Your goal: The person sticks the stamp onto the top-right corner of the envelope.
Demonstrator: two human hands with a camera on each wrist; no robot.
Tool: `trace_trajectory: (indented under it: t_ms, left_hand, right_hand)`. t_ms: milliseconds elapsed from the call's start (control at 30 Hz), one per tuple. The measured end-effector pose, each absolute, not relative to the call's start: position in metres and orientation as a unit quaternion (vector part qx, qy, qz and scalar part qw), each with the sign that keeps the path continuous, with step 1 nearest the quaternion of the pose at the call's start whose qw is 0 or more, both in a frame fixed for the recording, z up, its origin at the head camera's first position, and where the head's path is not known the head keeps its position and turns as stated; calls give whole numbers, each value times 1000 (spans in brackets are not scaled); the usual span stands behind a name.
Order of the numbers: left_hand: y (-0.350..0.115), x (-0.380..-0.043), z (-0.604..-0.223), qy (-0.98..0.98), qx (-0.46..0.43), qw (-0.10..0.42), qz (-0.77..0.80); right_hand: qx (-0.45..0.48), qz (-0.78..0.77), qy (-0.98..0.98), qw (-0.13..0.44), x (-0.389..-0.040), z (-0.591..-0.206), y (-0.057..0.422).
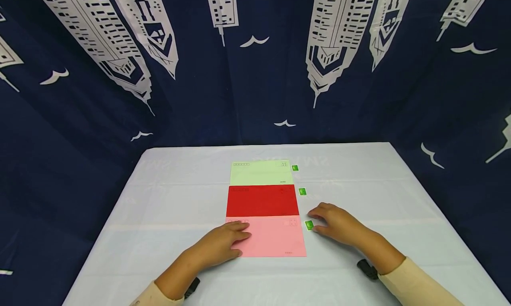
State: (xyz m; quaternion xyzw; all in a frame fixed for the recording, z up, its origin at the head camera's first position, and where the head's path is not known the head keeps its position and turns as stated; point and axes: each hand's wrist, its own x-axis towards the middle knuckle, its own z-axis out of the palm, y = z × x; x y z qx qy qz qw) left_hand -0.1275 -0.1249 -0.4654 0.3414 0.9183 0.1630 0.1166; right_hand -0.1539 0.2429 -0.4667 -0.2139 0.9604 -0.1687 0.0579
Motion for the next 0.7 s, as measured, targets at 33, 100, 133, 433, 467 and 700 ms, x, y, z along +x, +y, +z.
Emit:
trace_trajectory:
  t_ms: [33,100,133,433,467,700]
  left_hand:
    - [-125,-128,-466,918,342,116,162]
    - [-125,-128,-467,919,342,117,160]
    - [-126,-128,-468,919,341,118,159]
    - [-127,-128,-468,918,340,120,163]
    - [-127,-128,-468,918,340,120,164]
    - [-127,-126,-465,915,337,128,180]
  right_hand:
    - [-217,-165,961,57,-154,-467,242]
    - [-219,-160,961,55,-154,-468,241]
    - [-220,-158,961,53,-154,-468,240]
    - [-227,-147,962,39,-152,-470,238]
    - [-230,-147,961,36,-152,-470,238]
    - [-237,-154,959,27,-151,-470,237]
